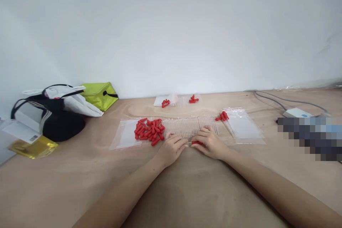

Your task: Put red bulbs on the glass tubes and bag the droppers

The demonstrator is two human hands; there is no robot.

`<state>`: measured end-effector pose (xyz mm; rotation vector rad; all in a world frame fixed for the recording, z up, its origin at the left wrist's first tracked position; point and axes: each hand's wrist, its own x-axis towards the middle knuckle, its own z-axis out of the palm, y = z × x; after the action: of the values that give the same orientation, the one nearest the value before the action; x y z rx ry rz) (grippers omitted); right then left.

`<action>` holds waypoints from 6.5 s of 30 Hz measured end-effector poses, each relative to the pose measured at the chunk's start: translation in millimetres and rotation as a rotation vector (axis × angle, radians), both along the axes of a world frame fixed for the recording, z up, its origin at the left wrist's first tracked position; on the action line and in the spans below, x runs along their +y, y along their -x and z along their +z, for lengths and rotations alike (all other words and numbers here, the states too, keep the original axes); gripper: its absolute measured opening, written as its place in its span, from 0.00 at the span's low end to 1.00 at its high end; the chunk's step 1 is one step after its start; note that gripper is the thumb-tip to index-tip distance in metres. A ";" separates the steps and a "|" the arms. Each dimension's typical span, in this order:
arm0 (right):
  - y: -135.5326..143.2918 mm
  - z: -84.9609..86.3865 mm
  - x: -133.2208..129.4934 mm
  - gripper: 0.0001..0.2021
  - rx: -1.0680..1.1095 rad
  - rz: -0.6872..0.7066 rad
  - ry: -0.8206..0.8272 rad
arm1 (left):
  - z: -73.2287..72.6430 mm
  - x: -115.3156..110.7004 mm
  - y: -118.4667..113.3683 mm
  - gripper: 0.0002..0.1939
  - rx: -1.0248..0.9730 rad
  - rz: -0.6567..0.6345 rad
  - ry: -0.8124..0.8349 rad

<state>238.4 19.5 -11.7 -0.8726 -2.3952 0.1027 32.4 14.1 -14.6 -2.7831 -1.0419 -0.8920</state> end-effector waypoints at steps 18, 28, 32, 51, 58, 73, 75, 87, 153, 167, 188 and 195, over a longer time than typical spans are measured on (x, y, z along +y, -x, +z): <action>-19.8 13.9 26.8 0.24 0.871 -0.259 0.486 | 10.3 -2.5 2.5 0.12 -0.028 -0.030 0.161; -102.0 4.1 59.5 0.20 -0.023 -0.985 0.210 | 9.8 -0.9 0.9 0.08 0.024 -0.016 0.215; -97.6 -4.9 58.7 0.20 -0.104 -0.974 0.143 | 8.8 -0.6 1.2 0.07 0.023 -0.021 0.217; -94.1 -14.0 58.8 0.11 -0.024 -0.713 -0.128 | 7.5 -0.7 0.4 0.06 0.001 0.009 0.166; -81.4 -15.6 60.0 0.13 0.580 -0.571 0.123 | 9.1 -2.1 -1.4 0.05 -0.047 0.189 0.104; -14.0 -8.4 -0.3 0.04 0.229 -0.005 0.072 | 37.0 58.5 18.9 0.21 0.212 0.762 0.272; -15.6 -10.7 1.9 0.05 0.213 -0.021 0.053 | 40.7 68.6 19.2 0.27 0.291 0.726 0.373; -18.7 -14.0 4.1 0.09 0.184 -0.003 0.078 | 46.4 71.5 22.9 0.36 0.368 0.628 0.494; -17.4 -17.3 6.8 0.13 0.203 -0.023 0.058 | 10.2 -36.2 34.4 0.13 -0.101 0.400 0.158; 3.8 -18.2 -3.5 0.12 0.188 -0.037 0.140 | 9.8 -13.7 6.8 0.05 -0.010 0.125 0.115; 11.3 -14.3 -8.1 0.11 0.252 0.005 0.094 | 4.5 2.3 7.0 0.12 -0.006 -0.040 -0.029; 9.9 -14.0 -7.4 0.11 0.267 0.060 0.005 | 3.7 2.5 7.1 0.12 -0.014 -0.062 0.023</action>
<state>228.5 12.1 -25.7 -0.7392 -2.1716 0.2332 25.2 16.6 -10.9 -2.8466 -0.9790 -0.9134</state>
